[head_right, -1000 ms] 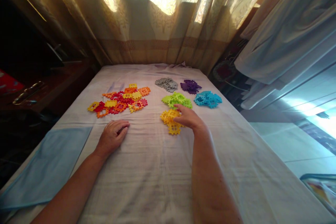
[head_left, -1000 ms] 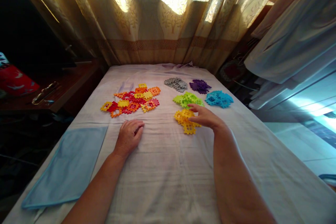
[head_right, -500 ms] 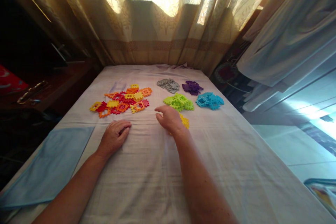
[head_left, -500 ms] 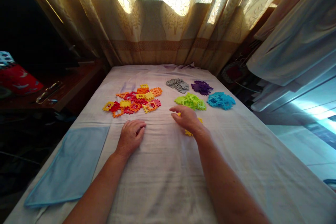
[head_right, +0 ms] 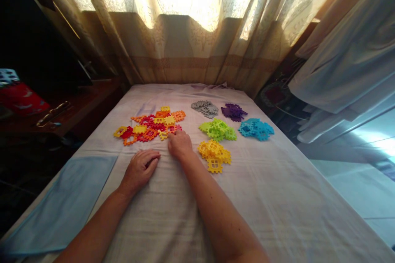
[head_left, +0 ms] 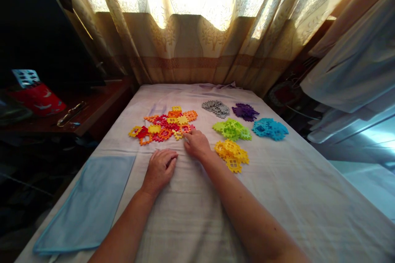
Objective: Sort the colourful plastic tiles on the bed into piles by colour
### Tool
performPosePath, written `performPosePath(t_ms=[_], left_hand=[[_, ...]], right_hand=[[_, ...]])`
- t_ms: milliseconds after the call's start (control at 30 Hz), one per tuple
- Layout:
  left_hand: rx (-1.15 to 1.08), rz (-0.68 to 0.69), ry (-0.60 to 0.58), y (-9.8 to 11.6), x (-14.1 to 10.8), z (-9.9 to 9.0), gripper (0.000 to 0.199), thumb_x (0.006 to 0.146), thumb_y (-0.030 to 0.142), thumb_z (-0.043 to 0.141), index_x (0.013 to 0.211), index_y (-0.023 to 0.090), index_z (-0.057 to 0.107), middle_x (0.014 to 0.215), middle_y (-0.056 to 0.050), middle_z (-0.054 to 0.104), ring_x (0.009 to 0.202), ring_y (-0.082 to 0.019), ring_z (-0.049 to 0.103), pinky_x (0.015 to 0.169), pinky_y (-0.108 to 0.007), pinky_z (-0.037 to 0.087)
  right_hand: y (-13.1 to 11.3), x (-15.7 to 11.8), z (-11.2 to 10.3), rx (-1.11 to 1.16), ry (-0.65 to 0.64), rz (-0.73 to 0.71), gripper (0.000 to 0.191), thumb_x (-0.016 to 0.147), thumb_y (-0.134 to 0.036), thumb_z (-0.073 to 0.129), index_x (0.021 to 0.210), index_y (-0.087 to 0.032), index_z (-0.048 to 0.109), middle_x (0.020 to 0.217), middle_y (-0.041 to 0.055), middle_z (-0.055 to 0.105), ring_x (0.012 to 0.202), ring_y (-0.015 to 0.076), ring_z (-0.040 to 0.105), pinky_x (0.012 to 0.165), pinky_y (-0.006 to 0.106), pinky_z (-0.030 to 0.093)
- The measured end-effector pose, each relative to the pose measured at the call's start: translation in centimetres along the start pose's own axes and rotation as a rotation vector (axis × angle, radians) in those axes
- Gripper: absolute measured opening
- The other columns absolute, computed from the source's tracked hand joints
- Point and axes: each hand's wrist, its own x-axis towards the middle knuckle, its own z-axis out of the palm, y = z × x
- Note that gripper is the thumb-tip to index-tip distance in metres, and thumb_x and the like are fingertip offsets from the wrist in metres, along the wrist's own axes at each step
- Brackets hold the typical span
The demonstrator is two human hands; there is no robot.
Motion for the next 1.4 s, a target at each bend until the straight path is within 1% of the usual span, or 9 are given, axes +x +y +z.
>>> performPosePath(t_ms=[133, 233, 467, 667, 967, 1067, 1167, 1233, 1400], left_hand=[[-0.001, -0.008, -0.003, 0.0, 0.0, 0.0, 0.023, 0.090, 0.027, 0.052, 0.100, 0.025, 0.072, 0.109, -0.006, 0.075, 0.110, -0.025, 0.065, 0.109, -0.054, 0.039], [0.002, -0.011, -0.007, 0.0, 0.0, 0.0, 0.023, 0.090, 0.027, 0.052, 0.100, 0.025, 0.072, 0.109, -0.005, 0.075, 0.111, -0.024, 0.065, 0.109, -0.053, 0.039], [0.010, -0.004, -0.009, 0.0, 0.0, 0.0, 0.023, 0.090, 0.027, 0.051, 0.101, 0.025, 0.072, 0.110, -0.005, 0.075, 0.110, -0.025, 0.065, 0.109, -0.054, 0.039], [0.014, -0.002, -0.016, 0.0, 0.0, 0.0, 0.024, 0.091, 0.028, 0.051, 0.101, 0.025, 0.072, 0.109, -0.006, 0.075, 0.110, -0.025, 0.065, 0.109, -0.054, 0.039], [0.020, 0.010, -0.015, 0.1, 0.1, -0.1, 0.024, 0.089, 0.028, 0.051, 0.100, 0.026, 0.073, 0.108, -0.006, 0.075, 0.110, -0.025, 0.065, 0.109, -0.051, 0.040], [0.016, 0.011, -0.006, 0.1, 0.1, -0.1, 0.024, 0.090, 0.029, 0.051, 0.100, 0.025, 0.072, 0.109, -0.006, 0.075, 0.110, -0.024, 0.065, 0.108, -0.050, 0.041], [0.010, 0.014, -0.007, 0.0, 0.1, 0.0, 0.024, 0.091, 0.030, 0.050, 0.100, 0.025, 0.072, 0.108, -0.006, 0.075, 0.109, -0.024, 0.065, 0.108, -0.051, 0.040], [0.008, 0.018, -0.008, 0.0, 0.1, 0.0, 0.024, 0.090, 0.030, 0.050, 0.099, 0.025, 0.072, 0.107, -0.006, 0.075, 0.108, -0.024, 0.065, 0.108, -0.051, 0.041], [0.017, 0.021, -0.002, 0.0, 0.1, -0.1, 0.024, 0.090, 0.030, 0.050, 0.098, 0.025, 0.072, 0.106, -0.005, 0.075, 0.107, -0.024, 0.066, 0.107, -0.050, 0.041]], right_hand=[[-0.6, 0.7, 0.2, 0.022, 0.024, 0.058, 0.038, 0.093, -0.039, 0.052, 0.125, -0.025, 0.064, 0.123, 0.0124, 0.061, 0.112, 0.0254, 0.055, 0.094, 0.036, 0.045], [-1.0, 1.1, 0.4, 0.048, 0.044, 0.067, 0.039, 0.092, -0.042, 0.054, 0.123, -0.022, 0.066, 0.123, 0.0131, 0.060, 0.113, 0.0265, 0.055, 0.093, 0.036, 0.045], [-1.5, 0.4, 0.3, 0.026, 0.009, 0.009, 0.033, 0.093, -0.038, 0.056, 0.115, -0.017, 0.066, 0.120, 0.0142, 0.065, 0.113, 0.0264, 0.057, 0.094, 0.036, 0.045], [-1.0, -0.8, 0.4, 0.007, -0.031, -0.027, 0.028, 0.097, -0.029, 0.046, 0.114, -0.019, 0.066, 0.114, 0.0125, 0.068, 0.106, 0.0235, 0.062, 0.088, 0.032, 0.046], [-0.4, -2.1, 0.0, 0.002, -0.067, 0.007, 0.032, 0.098, -0.027, 0.040, 0.115, -0.021, 0.067, 0.114, 0.0115, 0.069, 0.103, 0.0232, 0.065, 0.083, 0.032, 0.048], [-0.1, -2.5, -0.2, 0.016, -0.057, 0.030, 0.033, 0.097, -0.025, 0.041, 0.115, -0.022, 0.068, 0.115, 0.0108, 0.069, 0.104, 0.0229, 0.065, 0.084, 0.032, 0.048], [0.8, -3.3, -0.8, 0.081, 0.001, 0.069, 0.033, 0.094, -0.024, 0.045, 0.119, -0.022, 0.067, 0.118, 0.0094, 0.069, 0.107, 0.0224, 0.064, 0.088, 0.032, 0.047], [2.1, -4.0, -1.6, 0.124, 0.055, 0.103, 0.032, 0.093, -0.024, 0.047, 0.117, -0.022, 0.069, 0.116, 0.0082, 0.070, 0.106, 0.0210, 0.064, 0.089, 0.030, 0.047], [7.3, -6.0, -4.8, 0.173, 0.148, 0.282, 0.029, 0.089, -0.026, 0.052, 0.108, -0.024, 0.074, 0.105, 0.0042, 0.075, 0.094, 0.0181, 0.067, 0.081, 0.026, 0.047]])
